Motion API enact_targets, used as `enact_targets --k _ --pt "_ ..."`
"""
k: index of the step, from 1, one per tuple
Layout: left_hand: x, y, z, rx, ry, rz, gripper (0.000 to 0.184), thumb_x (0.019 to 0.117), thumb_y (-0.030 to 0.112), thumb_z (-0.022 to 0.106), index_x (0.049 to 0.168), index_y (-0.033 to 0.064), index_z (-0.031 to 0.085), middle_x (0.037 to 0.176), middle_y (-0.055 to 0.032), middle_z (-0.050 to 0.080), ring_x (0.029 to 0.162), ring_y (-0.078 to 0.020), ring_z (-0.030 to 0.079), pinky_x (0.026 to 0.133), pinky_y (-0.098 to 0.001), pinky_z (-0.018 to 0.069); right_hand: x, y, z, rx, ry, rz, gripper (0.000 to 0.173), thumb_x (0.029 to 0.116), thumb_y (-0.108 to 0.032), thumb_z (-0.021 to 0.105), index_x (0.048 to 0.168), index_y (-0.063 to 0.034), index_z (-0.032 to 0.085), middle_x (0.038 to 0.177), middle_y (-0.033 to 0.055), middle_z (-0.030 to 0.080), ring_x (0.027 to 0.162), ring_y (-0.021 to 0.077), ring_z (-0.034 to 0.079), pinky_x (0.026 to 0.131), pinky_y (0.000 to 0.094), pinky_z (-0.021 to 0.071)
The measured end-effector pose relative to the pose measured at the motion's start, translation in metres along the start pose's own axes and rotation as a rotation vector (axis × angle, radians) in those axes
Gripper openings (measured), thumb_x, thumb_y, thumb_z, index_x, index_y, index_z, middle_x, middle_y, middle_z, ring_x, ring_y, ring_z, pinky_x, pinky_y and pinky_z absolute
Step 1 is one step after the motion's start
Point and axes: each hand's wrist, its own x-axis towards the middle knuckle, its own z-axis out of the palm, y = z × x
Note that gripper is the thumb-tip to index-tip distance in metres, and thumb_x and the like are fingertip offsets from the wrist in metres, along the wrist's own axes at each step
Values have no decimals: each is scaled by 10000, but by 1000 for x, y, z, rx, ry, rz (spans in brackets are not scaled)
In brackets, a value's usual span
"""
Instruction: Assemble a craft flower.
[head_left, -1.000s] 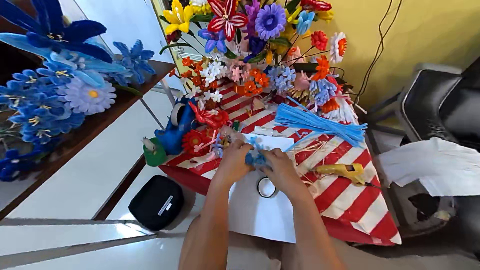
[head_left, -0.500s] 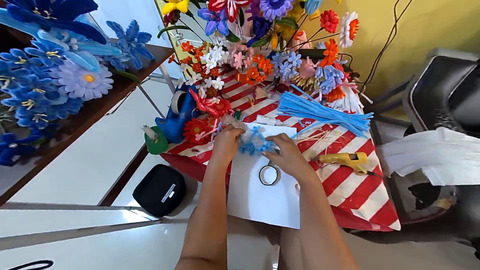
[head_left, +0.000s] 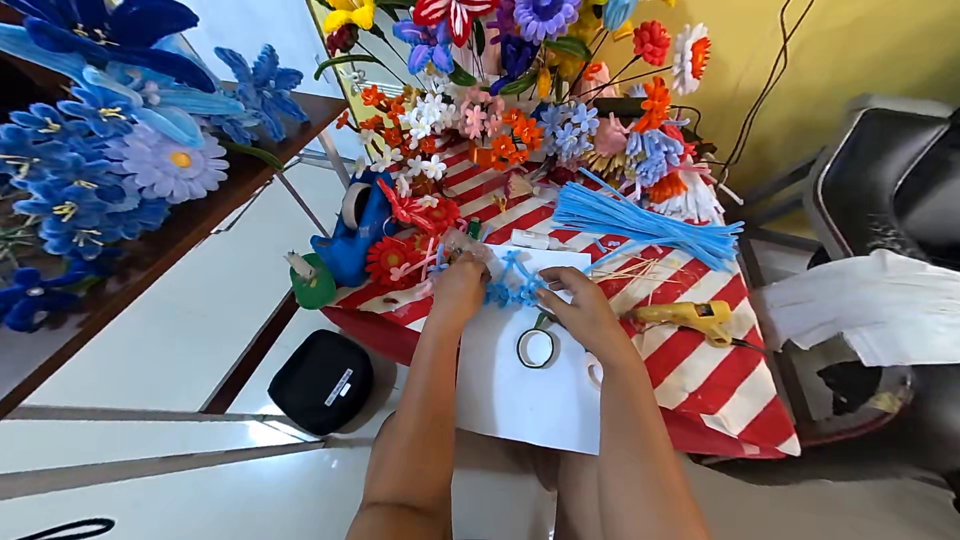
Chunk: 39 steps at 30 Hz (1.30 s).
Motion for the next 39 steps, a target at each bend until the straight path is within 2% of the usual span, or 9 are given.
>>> enact_targets --k 6,11,16,24,27,29,32,35,39 --pt "-8 2 5 -617 334 166 133 973 85 658 989 -23 734 1019 -143 650 885 -166 625 822 -320 534 0 -1 4 50 152 -102 281 986 -134 607 1173 59 690 1131 190 696 1047 185 675 942 295 540" --pt "-33 22 -1 -1006 164 276 63 960 40 649 953 27 710 840 43 696 746 11 625 692 -171 513 -3 -11 8 233 245 -185 206 965 -88 607 1078 55 703 1002 92 713 915 32 667 863 189 545" --pt "-36 21 3 -922 62 374 89 966 76 647 957 22 717 844 58 687 786 17 631 772 -186 537 -6 -16 8 477 200 -238 259 941 -54 642 1175 56 657 942 7 700 855 22 665 820 199 570" --pt "-36 21 5 -903 31 350 103 972 89 641 980 19 717 864 47 694 803 15 639 787 -190 540 -7 -16 6 498 311 -228 75 930 -2 632 963 -5 699 906 -11 708 849 21 665 833 215 569" --pt "-31 12 -2 -722 227 295 140 986 89 624 1014 -10 719 906 -32 708 824 -36 654 798 -238 550 -6 -15 5 474 384 -200 72 922 -2 641 956 7 703 891 7 707 845 26 670 833 215 574" --pt "-22 3 -3 -448 386 195 146 977 90 643 1034 -9 734 969 -125 712 897 -196 685 846 -392 565 -4 -15 5 457 420 -190 75 919 4 644 961 17 705 888 17 710 833 28 672 821 209 574" --pt "-12 -2 -3 -191 380 104 151 942 55 684 1056 -17 751 1092 -248 678 1105 -441 622 979 -600 488 -2 -14 6 421 455 -183 84 917 8 645 976 30 701 898 33 708 835 27 671 816 198 570" --pt "-9 -2 3 -110 281 136 150 933 78 698 1051 23 774 1057 -233 688 1105 -434 620 1003 -599 470 0 -12 9 364 464 -199 92 917 5 649 977 42 709 909 55 704 846 33 668 818 195 567" --pt "-8 5 3 -27 155 104 276 1050 187 547 1111 32 767 1074 -230 679 1114 -421 613 1009 -595 445 -1 -8 9 313 469 -223 102 911 3 654 972 52 719 915 65 708 846 32 668 824 190 565"
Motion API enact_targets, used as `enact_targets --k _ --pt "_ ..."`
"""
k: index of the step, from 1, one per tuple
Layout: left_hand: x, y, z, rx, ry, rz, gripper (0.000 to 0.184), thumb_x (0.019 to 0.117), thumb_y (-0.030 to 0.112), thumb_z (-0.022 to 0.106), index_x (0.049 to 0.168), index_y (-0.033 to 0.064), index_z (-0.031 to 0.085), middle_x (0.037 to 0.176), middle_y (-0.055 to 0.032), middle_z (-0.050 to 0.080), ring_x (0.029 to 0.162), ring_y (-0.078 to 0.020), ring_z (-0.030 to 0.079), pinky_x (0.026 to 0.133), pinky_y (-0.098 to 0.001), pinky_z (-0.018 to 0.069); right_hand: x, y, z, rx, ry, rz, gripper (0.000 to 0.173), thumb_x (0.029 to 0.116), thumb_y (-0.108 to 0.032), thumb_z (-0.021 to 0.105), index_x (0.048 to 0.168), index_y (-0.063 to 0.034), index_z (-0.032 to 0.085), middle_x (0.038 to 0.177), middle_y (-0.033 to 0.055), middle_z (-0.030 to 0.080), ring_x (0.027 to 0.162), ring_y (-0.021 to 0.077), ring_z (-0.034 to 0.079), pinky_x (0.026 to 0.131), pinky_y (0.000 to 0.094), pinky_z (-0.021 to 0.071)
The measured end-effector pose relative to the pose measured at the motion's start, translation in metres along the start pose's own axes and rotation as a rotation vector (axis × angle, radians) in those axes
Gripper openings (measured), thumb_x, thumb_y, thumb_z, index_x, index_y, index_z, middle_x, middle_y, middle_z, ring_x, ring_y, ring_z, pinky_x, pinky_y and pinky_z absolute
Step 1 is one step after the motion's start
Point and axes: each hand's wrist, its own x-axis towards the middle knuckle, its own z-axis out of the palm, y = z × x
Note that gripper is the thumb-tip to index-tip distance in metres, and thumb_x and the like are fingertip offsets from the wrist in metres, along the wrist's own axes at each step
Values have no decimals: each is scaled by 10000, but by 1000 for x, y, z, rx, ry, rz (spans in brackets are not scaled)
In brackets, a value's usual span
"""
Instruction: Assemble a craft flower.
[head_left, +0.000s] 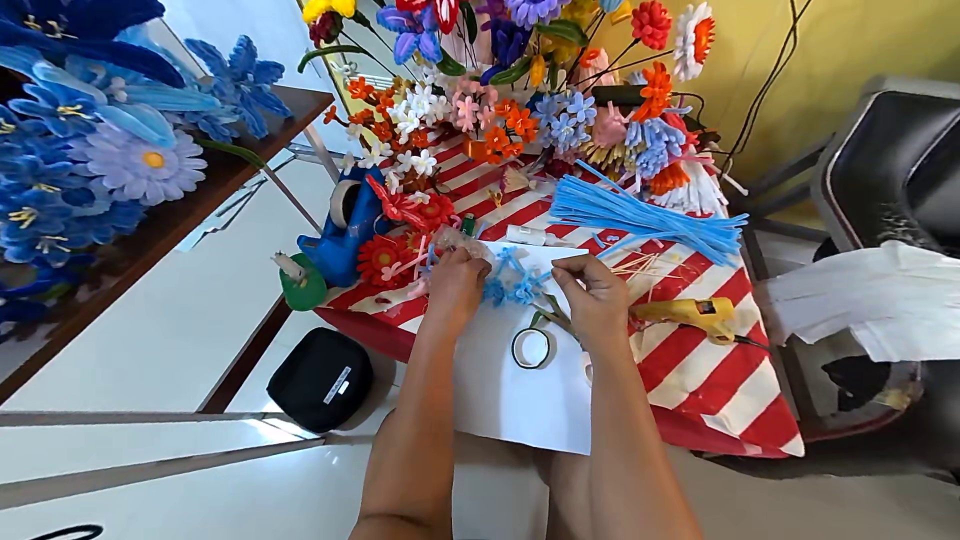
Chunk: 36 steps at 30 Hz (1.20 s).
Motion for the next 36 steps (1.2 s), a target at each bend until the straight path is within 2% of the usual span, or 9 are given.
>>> enact_targets --k 4,8,17,20,23,25,28,31,36 --pt "0 7 -3 39 -114 -96 429 1047 400 555 1092 24 757 1165 -228 669 1237 -433 555 1050 -666 364 0 1 -2 -15 -4 6 112 913 1 649 983 56 718 914 72 705 841 30 666 819 186 563" --pt "2 15 -5 82 -216 -152 333 1027 322 605 1094 30 751 1186 -198 671 1228 -392 571 1087 -644 331 0 0 -4 -8 0 4 110 912 -2 651 982 54 716 913 70 706 843 31 667 820 185 562" --pt "1 3 -1 -140 75 -27 258 1023 206 606 1035 -14 740 1029 -196 685 1058 -387 640 979 -654 421 1 -1 -7 -13 1 26 116 919 -5 651 990 54 722 915 72 706 840 29 667 817 187 565" --pt "0 -1 1 -299 233 27 203 987 163 635 987 -12 739 983 -187 673 958 -331 650 880 -553 511 0 -2 -8 1 -17 32 120 927 -4 640 994 48 725 923 68 714 854 31 672 828 193 567" --pt "-4 1 -1 -548 270 30 163 986 142 645 982 6 735 1006 -123 624 908 -180 599 806 -349 515 -1 -3 -9 37 -61 30 119 920 3 645 985 47 735 934 71 724 858 38 680 830 202 573" --pt "-9 6 -1 -812 241 50 112 969 94 645 931 30 729 944 -22 656 834 -58 602 753 -241 512 -2 -5 -9 75 -109 47 125 910 6 663 1009 44 730 931 55 730 854 36 685 826 204 578" --pt "-15 19 3 -1126 78 100 139 961 38 612 891 61 730 867 47 704 808 -20 644 768 -223 544 -2 -7 -7 153 -153 96 245 891 17 677 1134 45 684 883 21 719 809 45 683 798 222 587" --pt "-19 30 5 -1234 -82 95 169 990 14 559 930 41 715 897 5 746 846 -65 704 782 -244 582 -2 -7 -6 184 -157 94 300 888 27 670 1188 34 662 860 4 707 795 49 676 793 231 583" --pt "-21 33 5 -1330 -189 41 216 1022 2 508 926 31 699 845 -26 756 776 -91 730 713 -245 606 -1 -7 -11 193 -168 82 236 905 20 659 1139 17 690 875 1 716 808 50 679 806 233 584"
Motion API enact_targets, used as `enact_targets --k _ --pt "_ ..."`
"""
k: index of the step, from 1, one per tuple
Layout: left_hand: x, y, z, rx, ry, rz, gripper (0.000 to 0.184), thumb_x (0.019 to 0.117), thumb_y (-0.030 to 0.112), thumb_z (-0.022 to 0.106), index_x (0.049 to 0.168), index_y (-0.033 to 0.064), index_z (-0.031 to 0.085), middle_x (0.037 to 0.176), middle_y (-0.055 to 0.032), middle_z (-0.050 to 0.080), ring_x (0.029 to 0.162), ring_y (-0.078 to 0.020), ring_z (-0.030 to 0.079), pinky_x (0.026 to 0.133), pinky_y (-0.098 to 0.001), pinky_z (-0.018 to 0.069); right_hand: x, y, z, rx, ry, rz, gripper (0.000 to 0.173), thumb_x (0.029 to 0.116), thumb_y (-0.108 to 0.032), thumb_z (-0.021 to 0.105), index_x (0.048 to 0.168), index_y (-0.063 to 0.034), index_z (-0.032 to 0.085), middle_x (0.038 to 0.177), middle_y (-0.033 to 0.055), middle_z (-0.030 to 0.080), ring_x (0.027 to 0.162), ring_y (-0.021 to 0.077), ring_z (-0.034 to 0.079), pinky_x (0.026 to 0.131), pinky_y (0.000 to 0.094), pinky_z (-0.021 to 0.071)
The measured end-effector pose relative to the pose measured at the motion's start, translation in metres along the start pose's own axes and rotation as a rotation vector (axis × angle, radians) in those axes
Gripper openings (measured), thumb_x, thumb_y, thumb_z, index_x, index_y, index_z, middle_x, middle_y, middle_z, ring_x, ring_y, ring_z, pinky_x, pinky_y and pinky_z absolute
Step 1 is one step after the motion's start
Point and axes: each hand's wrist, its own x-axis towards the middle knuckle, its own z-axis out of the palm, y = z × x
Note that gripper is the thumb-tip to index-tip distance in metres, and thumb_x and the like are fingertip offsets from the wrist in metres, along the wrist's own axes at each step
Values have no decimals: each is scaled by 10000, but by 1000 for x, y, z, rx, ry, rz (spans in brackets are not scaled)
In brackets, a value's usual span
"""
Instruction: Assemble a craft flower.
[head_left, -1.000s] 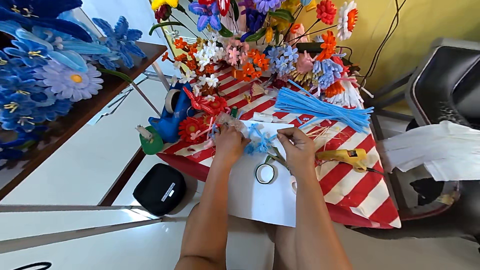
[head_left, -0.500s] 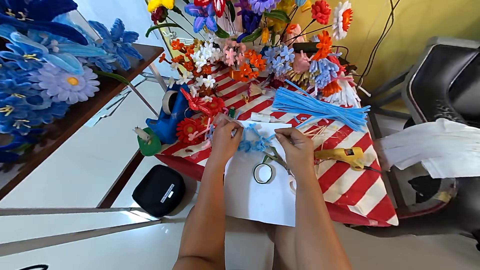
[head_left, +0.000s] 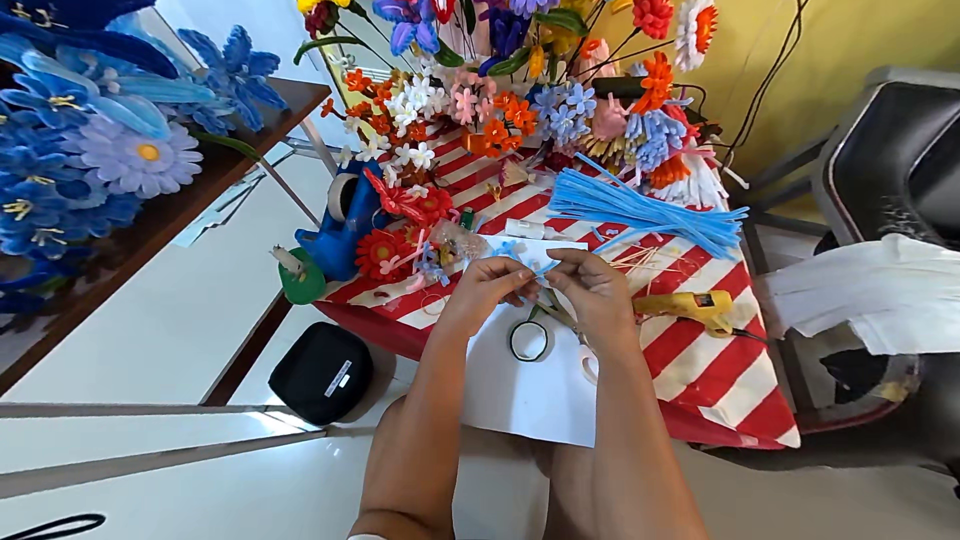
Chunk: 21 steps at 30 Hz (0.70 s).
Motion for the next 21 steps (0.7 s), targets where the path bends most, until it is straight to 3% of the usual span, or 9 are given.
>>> enact_targets --k 8,16,21 --pt "-2 0 3 -7 21 -45 186 1005 -14 554 918 22 714 783 -4 740 699 -62 705 672 -216 594 0 -3 -1 9 17 37 208 915 11 656 1119 18 697 889 0 713 808 43 676 802 227 583" --pt "-3 0 1 121 -33 -20 165 988 -14 570 902 53 693 775 66 694 700 -17 661 712 -202 575 0 -4 -4 -26 -64 106 199 931 8 633 1115 30 705 895 2 716 807 21 667 803 200 569" --pt "-5 0 -4 158 -83 15 171 991 3 557 900 68 686 776 85 688 705 -10 660 721 -206 576 1 -4 -8 -87 -147 93 148 949 -38 624 1021 9 744 923 10 713 840 9 662 809 180 562"
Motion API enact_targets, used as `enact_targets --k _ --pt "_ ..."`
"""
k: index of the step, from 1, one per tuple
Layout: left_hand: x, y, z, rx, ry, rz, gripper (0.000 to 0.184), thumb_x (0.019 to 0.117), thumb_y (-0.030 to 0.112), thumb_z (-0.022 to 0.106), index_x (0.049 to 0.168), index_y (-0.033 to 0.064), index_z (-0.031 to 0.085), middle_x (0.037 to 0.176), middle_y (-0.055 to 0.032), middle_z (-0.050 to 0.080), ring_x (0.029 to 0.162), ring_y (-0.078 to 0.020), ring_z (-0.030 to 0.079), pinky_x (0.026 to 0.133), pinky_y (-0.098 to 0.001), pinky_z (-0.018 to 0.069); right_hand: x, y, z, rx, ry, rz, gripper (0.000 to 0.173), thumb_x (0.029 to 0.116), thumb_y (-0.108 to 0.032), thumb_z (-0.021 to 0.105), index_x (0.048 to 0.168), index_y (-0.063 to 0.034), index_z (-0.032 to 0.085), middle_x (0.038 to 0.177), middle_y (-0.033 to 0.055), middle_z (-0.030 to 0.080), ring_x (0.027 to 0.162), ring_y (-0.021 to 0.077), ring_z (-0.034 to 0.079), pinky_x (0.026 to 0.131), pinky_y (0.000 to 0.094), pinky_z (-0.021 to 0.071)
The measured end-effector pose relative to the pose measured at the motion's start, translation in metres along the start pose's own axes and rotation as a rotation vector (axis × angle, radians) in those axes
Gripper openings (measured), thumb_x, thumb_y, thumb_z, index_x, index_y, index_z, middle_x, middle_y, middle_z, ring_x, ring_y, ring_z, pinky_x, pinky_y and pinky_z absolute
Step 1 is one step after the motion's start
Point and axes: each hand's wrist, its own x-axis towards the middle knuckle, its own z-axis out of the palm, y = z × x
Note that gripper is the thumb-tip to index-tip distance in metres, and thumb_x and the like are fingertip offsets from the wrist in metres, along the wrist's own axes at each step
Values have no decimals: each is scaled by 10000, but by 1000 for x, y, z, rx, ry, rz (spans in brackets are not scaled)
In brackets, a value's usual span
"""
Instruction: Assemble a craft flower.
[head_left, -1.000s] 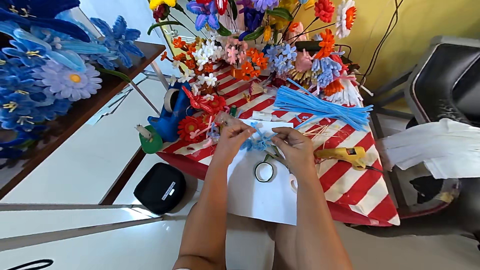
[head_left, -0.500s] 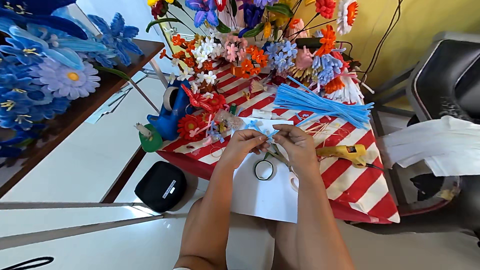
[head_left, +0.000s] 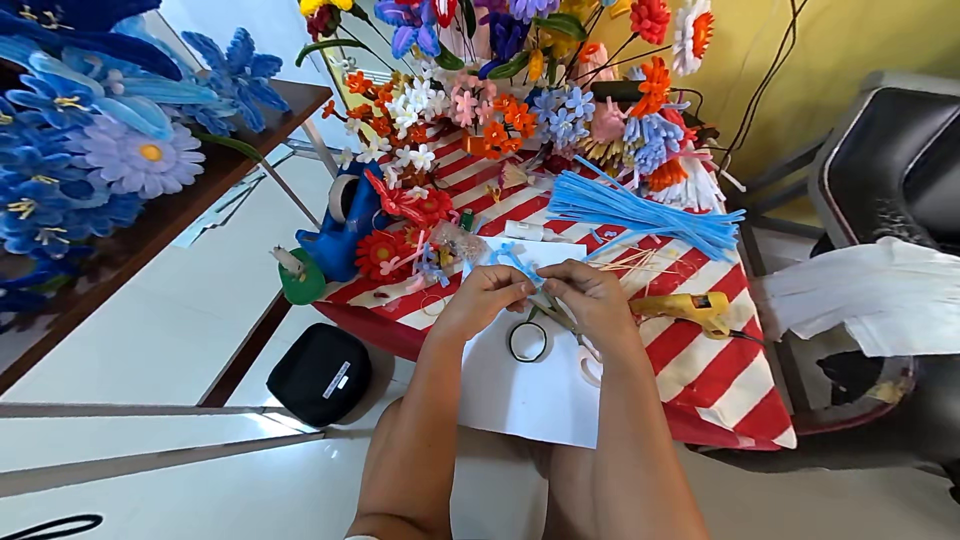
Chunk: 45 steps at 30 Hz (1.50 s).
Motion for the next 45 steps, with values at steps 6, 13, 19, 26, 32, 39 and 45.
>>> enact_targets --k 6,13,19,26,32,39,45 --pt "-2 -1 -4 20 -26 49 158 996 24 559 911 75 682 776 95 680 718 -6 659 741 -208 573 -1 3 1 -59 -70 -34 101 933 -89 653 959 -9 709 998 32 625 871 19 602 785 159 530" --pt "0 -8 -8 215 -27 155 109 971 89 629 919 40 711 908 59 658 863 15 615 816 -190 520 -2 -6 7 61 13 22 66 954 -26 600 958 -30 666 830 -43 661 753 0 623 731 176 540" --pt "-4 3 -3 529 7 191 234 969 175 666 1079 -13 752 949 -56 660 894 -33 590 835 -181 484 -3 -7 4 26 -6 -27 71 941 -16 617 946 -20 688 865 -34 684 809 -8 641 790 175 550" --pt "-8 8 0 608 56 248 187 964 159 670 983 4 771 927 -63 710 889 -30 643 845 -182 516 -4 -7 5 -38 -8 -68 83 947 -38 619 950 -9 697 891 -13 692 841 -8 645 817 168 543" --pt "-6 3 3 550 59 241 185 964 150 651 945 -9 744 891 -34 704 850 9 625 812 -165 505 -5 -8 7 -21 -3 -78 71 941 -33 631 949 -10 698 888 -14 695 840 -3 649 817 172 546" --pt "-6 6 7 115 189 147 76 933 -3 664 924 25 734 826 45 720 792 -14 676 802 -214 571 -4 -6 13 7 50 -142 72 925 -23 656 948 1 720 906 10 703 849 21 663 822 187 563" --pt "-4 2 18 -174 311 214 165 923 -71 621 894 46 733 817 22 733 791 -48 695 815 -241 583 -5 -6 27 43 166 -245 86 895 12 670 953 19 733 927 28 711 881 42 674 843 211 578"
